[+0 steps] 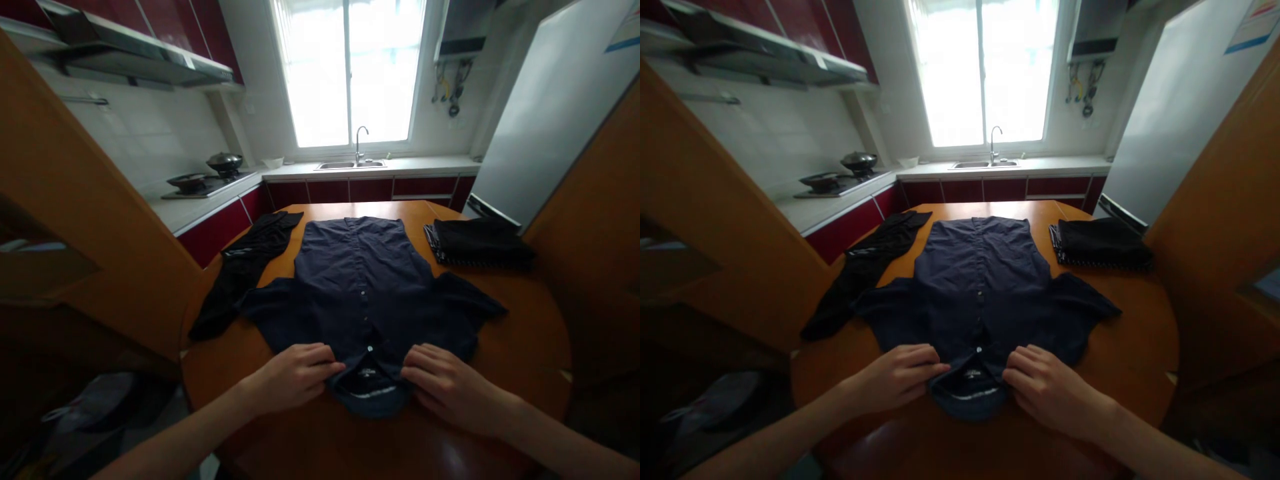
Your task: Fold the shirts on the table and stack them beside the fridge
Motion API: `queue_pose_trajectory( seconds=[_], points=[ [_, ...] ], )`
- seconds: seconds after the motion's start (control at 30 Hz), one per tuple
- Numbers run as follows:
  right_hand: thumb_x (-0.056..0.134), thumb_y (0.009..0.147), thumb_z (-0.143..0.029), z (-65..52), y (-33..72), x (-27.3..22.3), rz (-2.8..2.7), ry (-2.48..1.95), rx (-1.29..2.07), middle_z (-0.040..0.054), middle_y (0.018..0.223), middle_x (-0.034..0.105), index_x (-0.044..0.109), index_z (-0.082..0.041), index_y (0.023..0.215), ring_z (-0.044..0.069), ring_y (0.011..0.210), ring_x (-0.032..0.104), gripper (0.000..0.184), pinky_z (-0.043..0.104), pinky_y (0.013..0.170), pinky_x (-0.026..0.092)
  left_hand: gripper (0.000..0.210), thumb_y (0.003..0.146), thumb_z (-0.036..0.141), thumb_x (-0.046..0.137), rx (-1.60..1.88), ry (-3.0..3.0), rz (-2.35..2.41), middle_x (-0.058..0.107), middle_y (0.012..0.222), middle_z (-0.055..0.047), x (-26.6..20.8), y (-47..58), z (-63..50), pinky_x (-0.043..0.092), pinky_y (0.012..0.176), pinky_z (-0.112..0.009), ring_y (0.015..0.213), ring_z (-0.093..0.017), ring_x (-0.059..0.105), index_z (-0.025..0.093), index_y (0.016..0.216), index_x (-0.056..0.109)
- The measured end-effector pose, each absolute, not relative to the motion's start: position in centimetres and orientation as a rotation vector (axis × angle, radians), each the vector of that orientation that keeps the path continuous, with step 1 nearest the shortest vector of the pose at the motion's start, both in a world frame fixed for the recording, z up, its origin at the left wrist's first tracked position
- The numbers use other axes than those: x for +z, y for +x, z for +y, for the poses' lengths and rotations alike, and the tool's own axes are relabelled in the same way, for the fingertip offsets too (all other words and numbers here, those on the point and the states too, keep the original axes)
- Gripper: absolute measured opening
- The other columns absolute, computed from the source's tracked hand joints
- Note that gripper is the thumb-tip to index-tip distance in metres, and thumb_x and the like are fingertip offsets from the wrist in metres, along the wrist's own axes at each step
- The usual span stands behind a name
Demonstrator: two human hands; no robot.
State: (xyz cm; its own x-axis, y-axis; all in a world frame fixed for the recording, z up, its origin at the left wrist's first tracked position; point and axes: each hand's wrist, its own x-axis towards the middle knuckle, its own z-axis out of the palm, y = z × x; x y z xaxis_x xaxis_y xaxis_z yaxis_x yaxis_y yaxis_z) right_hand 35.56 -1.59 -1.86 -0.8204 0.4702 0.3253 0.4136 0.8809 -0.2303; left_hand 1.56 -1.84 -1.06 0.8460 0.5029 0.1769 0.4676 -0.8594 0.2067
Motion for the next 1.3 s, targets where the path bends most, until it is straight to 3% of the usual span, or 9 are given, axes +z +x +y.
queue_pose_trajectory(
  seconds=[0.17,0.3,0.4,0.47,0.53,0.63,0.7,0.9,1.3],
  points=[
    [0.071,0.083,-0.013,-4.5,36.4,1.4,-2.819,-0.559,0.889,0.0003,0.098,0.07,0.068,-0.024,0.098,0.016,0.089,0.065,0.018,0.025,0.083,0.049,0.046,0.088,0.025,0.071,-0.048,2.354,0.463,0.072,0.107,-0.006,3.6,2.2,-3.5,0.057,0.078,-0.023,0.091,-0.019,0.071,0.027,0.133,0.064],
    [0.068,0.091,-0.027,-1.4,36.5,3.6,-2.764,-0.553,1.123,0.0007,0.095,0.073,0.072,-0.024,0.103,0.015,0.086,0.068,0.013,0.022,0.078,0.051,0.036,0.096,0.031,0.063,0.121,2.21,0.589,0.074,0.111,-0.007,6.3,0.6,2.0,0.056,0.086,-0.027,0.095,-0.019,0.071,0.024,0.131,0.065],
    [0.058,0.095,-0.029,6.0,37.1,4.4,-2.56,-0.887,0.858,0.0028,0.092,0.074,0.074,-0.021,0.1,0.017,0.081,0.067,0.019,0.026,0.075,0.052,0.033,0.099,0.035,0.056,0.488,2.248,1.239,0.074,0.114,-0.007,5.9,-2.2,9.9,0.056,0.088,-0.03,0.1,-0.02,0.07,0.019,0.125,0.068],
    [0.058,0.091,-0.028,12.3,37.7,4.4,-2.404,-1.087,0.66,0.0036,0.089,0.076,0.076,-0.019,0.096,0.018,0.079,0.068,0.021,0.027,0.073,0.052,0.03,0.098,0.032,0.056,0.523,2.174,1.721,0.073,0.115,-0.005,5.0,-4.3,15.3,0.055,0.09,-0.027,0.101,-0.019,0.069,0.018,0.122,0.067],
    [0.06,0.087,-0.022,18.6,38.5,4.4,-2.292,-1.298,0.47,0.0062,0.088,0.077,0.078,-0.016,0.093,0.019,0.08,0.07,0.021,0.026,0.075,0.052,0.029,0.1,0.026,0.054,0.519,2.111,1.917,0.07,0.12,-0.008,4.3,-6.2,19.9,0.054,0.095,-0.032,0.105,-0.02,0.067,0.014,0.123,0.065],
    [0.059,0.084,-0.014,26.1,39.6,4.3,-2.173,-1.711,0.18,0.0097,0.098,0.079,0.08,-0.014,0.098,0.021,0.09,0.072,0.025,0.024,0.08,0.052,0.035,0.099,0.034,0.061,0.47,2.036,2.093,0.062,0.127,-0.01,3.5,-8.0,24.5,0.056,0.092,-0.044,0.108,-0.024,0.064,0.015,0.128,0.06],
    [0.059,0.084,-0.011,29.3,39.9,4.1,-2.128,-1.86,0.103,0.0123,0.102,0.078,0.08,-0.013,0.1,0.023,0.097,0.072,0.027,0.024,0.084,0.052,0.037,0.097,0.037,0.064,0.434,2.017,2.16,0.061,0.127,-0.01,2.9,-8.4,26.5,0.056,0.09,-0.045,0.108,-0.025,0.064,0.016,0.128,0.059],
    [0.061,0.089,-0.017,34.8,38.5,2.0,-2.118,-2.068,-0.001,0.0232,0.112,0.074,0.079,-0.008,0.104,0.031,0.109,0.07,0.025,0.033,0.093,0.052,0.014,0.087,0.02,0.068,0.447,2.146,2.212,0.074,0.109,-0.008,0.4,-6.9,32.2,0.05,0.094,-0.027,0.107,-0.024,0.067,0.019,0.097,0.076],
    [0.065,0.085,-0.01,41.0,35.6,-0.4,-2.133,-2.218,0.051,0.0288,0.118,0.07,0.073,-0.006,0.116,0.037,0.114,0.067,0.032,0.043,0.093,0.054,0.026,0.092,0.03,0.059,0.443,2.399,1.982,0.069,0.118,-0.009,-1.3,2.7,41.9,0.048,0.099,-0.029,0.11,-0.024,0.065,0.021,0.11,0.077]
  ],
)
